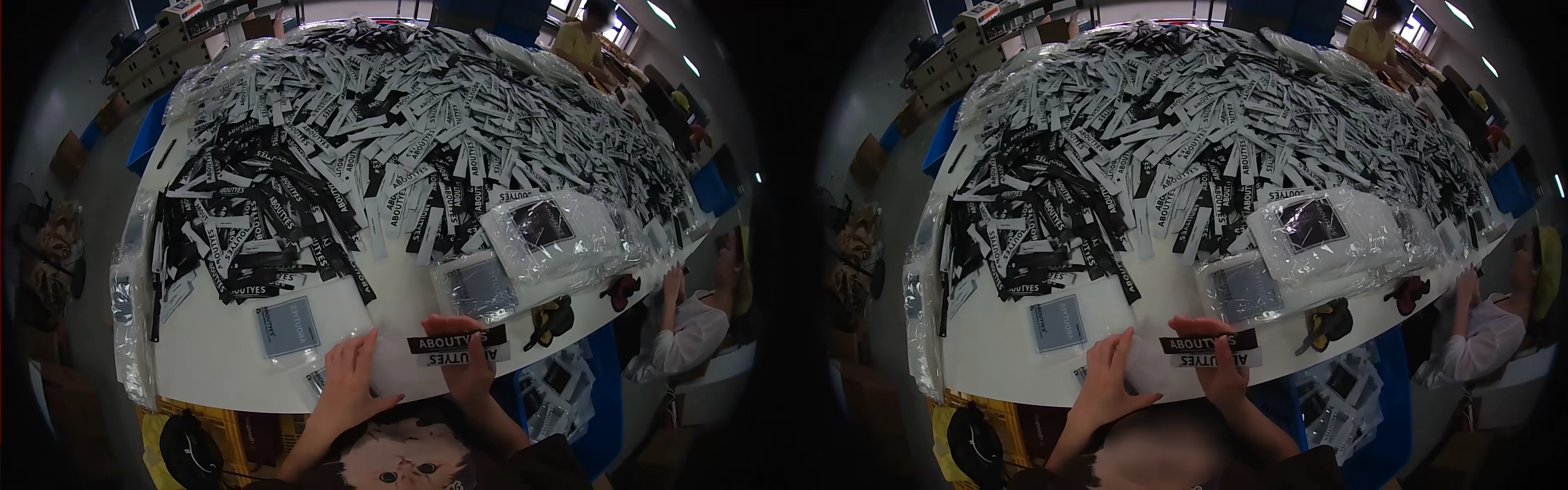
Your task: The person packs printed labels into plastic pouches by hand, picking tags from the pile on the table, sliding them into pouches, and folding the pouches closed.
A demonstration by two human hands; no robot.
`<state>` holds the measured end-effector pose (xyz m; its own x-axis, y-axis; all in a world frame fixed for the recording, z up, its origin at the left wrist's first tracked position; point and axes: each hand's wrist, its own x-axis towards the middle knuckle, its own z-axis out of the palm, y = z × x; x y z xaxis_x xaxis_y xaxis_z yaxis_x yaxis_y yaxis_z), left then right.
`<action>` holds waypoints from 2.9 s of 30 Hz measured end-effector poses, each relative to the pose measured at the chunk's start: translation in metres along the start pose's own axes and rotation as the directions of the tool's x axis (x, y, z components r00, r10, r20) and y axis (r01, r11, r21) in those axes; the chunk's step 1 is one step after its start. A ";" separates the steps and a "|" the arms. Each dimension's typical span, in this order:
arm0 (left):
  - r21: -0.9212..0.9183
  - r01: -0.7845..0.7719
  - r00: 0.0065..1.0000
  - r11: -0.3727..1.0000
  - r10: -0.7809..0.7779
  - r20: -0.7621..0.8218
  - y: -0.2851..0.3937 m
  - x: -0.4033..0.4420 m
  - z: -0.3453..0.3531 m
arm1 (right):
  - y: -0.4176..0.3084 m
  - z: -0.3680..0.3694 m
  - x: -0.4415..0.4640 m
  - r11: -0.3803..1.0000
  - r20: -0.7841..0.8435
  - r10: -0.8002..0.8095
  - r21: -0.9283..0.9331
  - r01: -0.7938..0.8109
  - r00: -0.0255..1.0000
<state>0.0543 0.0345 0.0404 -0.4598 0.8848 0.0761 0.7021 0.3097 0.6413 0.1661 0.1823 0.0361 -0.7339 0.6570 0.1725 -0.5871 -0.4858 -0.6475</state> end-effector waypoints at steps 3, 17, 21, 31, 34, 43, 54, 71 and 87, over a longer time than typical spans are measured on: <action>-0.181 -0.041 0.999 0.983 0.035 -0.034 0.009 0.003 0.000 | 0.014 0.004 0.001 0.879 0.166 0.222 -0.460 -0.124 0.961; -0.478 0.197 0.976 0.856 -0.217 0.013 -0.021 -0.005 -0.024 | 0.004 0.001 -0.006 0.541 -0.005 0.150 -0.837 -0.086 0.989; -0.463 0.090 0.996 0.882 -0.090 0.023 -0.023 -0.005 -0.026 | -0.004 -0.010 0.003 0.445 0.142 0.567 -0.881 -0.157 0.811; -0.406 0.192 0.972 0.894 -0.114 0.207 -0.010 -0.008 -0.025 | 0.009 -0.011 0.011 0.458 0.228 0.847 -0.770 -0.444 0.480; -0.417 0.112 0.990 0.902 -0.064 0.127 -0.005 -0.009 -0.017 | 0.011 0.001 0.007 0.359 0.297 0.742 -0.933 0.017 0.602; -0.517 0.220 0.953 0.827 -0.296 -0.069 -0.009 -0.009 -0.010 | 0.009 -0.036 -0.012 0.680 0.025 0.693 -0.355 -0.641 0.721; -0.543 0.097 0.995 0.834 -0.068 0.073 -0.006 -0.014 -0.016 | 0.000 0.007 0.015 0.254 0.650 -0.042 -0.727 0.638 0.759; -0.840 0.074 0.977 0.538 -0.207 -0.047 0.010 -0.011 -0.025 | -0.005 0.014 0.020 0.099 0.574 -0.253 -0.785 0.611 0.779; -0.728 -0.017 0.984 0.686 -0.118 -0.135 0.008 -0.006 -0.023 | -0.013 0.025 0.017 0.695 0.277 0.482 -0.698 -0.170 0.831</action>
<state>0.0502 0.0235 0.0629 -0.6086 0.7869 0.1017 0.0937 -0.0560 0.9940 0.1528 0.1855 0.0656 -0.9876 0.1523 0.0370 -0.0446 -0.0469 -0.9979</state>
